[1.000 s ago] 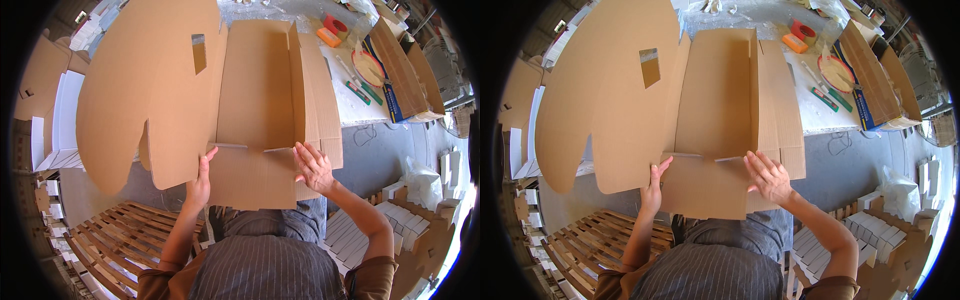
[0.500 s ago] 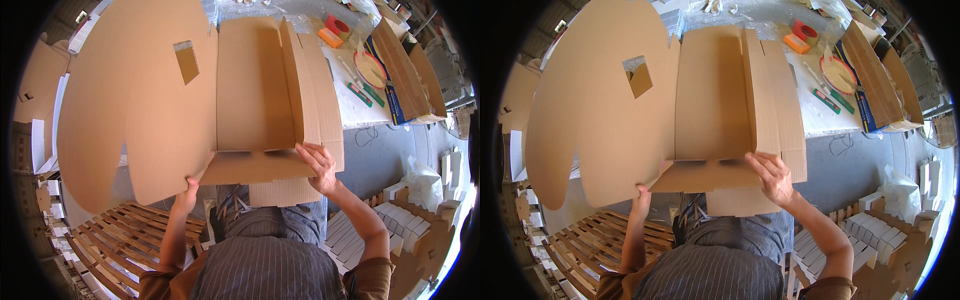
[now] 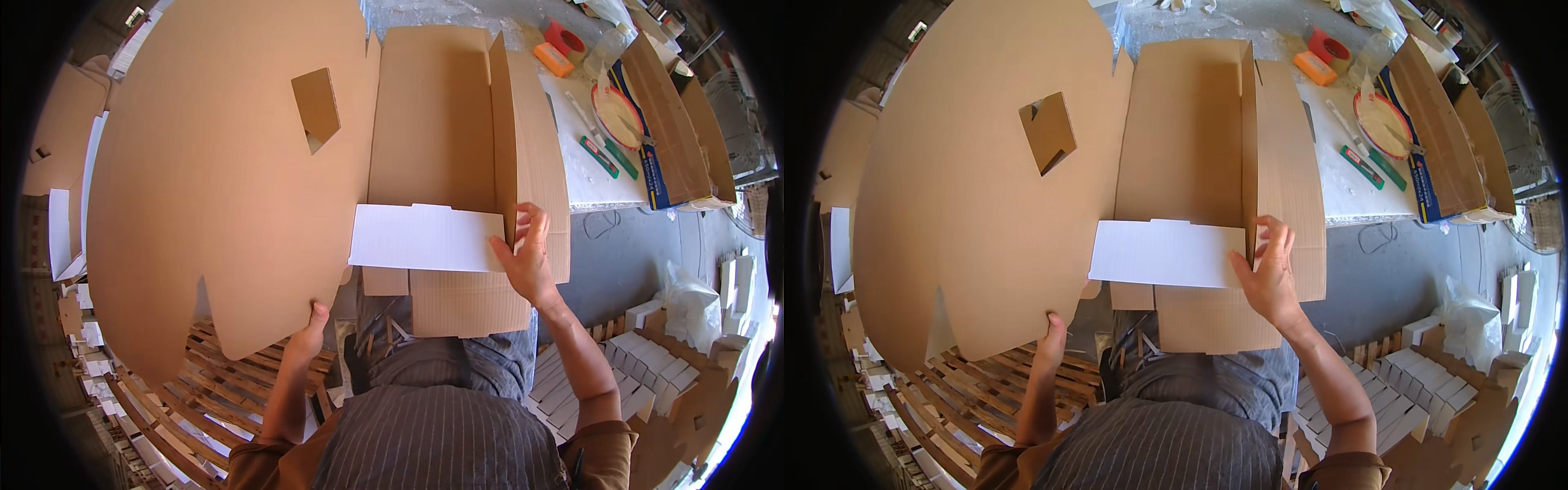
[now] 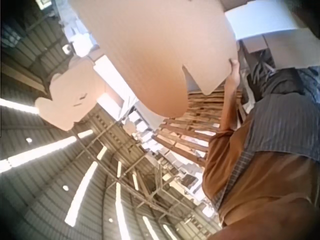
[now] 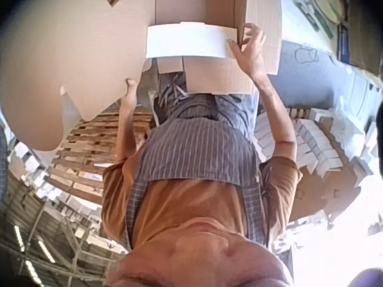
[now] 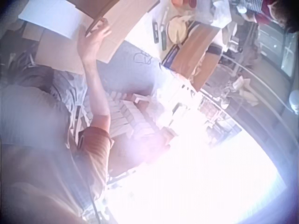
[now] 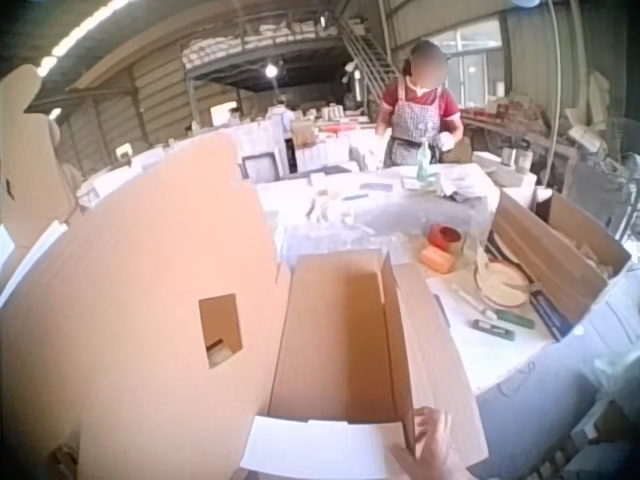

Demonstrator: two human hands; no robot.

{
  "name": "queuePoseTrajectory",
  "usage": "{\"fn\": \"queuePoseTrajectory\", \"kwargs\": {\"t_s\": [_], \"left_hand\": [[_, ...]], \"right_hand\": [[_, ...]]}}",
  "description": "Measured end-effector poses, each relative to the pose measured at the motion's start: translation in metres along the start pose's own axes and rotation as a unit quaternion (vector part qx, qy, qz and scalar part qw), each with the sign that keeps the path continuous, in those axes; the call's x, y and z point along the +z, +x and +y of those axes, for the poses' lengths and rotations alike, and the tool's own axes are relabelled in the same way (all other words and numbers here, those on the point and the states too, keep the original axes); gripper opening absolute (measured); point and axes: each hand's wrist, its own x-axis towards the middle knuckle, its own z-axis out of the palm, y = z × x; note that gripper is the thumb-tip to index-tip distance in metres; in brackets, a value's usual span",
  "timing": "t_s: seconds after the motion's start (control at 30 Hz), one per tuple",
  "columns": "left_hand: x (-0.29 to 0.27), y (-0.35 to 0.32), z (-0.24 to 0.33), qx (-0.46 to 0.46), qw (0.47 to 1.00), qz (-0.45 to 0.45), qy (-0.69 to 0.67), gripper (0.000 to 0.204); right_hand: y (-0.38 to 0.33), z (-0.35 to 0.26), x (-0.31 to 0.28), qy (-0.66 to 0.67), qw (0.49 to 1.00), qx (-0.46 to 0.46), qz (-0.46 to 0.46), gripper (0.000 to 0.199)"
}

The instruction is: The person folds flat cardboard pieces into box shapes and inserts white foam inserts into each box. The finished boxes are stacked on a nearby pile. The process is repeated continuously with multiple units.

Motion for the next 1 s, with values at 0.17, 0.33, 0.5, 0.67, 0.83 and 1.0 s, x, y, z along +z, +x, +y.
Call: {"fn": "queuePoseTrajectory", "kwargs": {"t_s": [0.17, 0.33, 0.5, 0.67, 0.83, 1.0], "left_hand": [[0.026, 0.008, 0.048, 0.024, 0.999, -0.005, 0.023, 0.062], [0.040, 0.023, 0.079, 0.067, 0.996, -0.041, -0.031, 0.056], [0.043, 0.025, 0.079, 0.076, 0.997, -0.019, 0.018, 0.071], [0.042, 0.027, 0.076, 0.095, 0.995, -0.025, -0.032, 0.059], [0.041, 0.035, 0.080, 0.102, 0.993, -0.026, -0.060, 0.062], [0.040, 0.033, 0.075, 0.119, 0.991, -0.027, -0.051, 0.058]], "right_hand": [[0.001, -0.016, -0.001, -0.182, 0.947, -0.255, -0.069, 0.033], [-0.001, -0.032, 0.006, -0.235, 0.895, -0.319, -0.205, 0.058], [0.018, -0.041, 0.036, -0.275, 0.872, -0.202, -0.350, 0.051], [0.028, -0.030, 0.050, -0.146, 0.898, -0.196, -0.367, 0.041], [0.059, -0.040, 0.044, -0.146, 0.844, -0.123, -0.501, 0.054], [0.077, -0.052, 0.038, -0.099, 0.757, -0.027, -0.646, 0.056]]}}
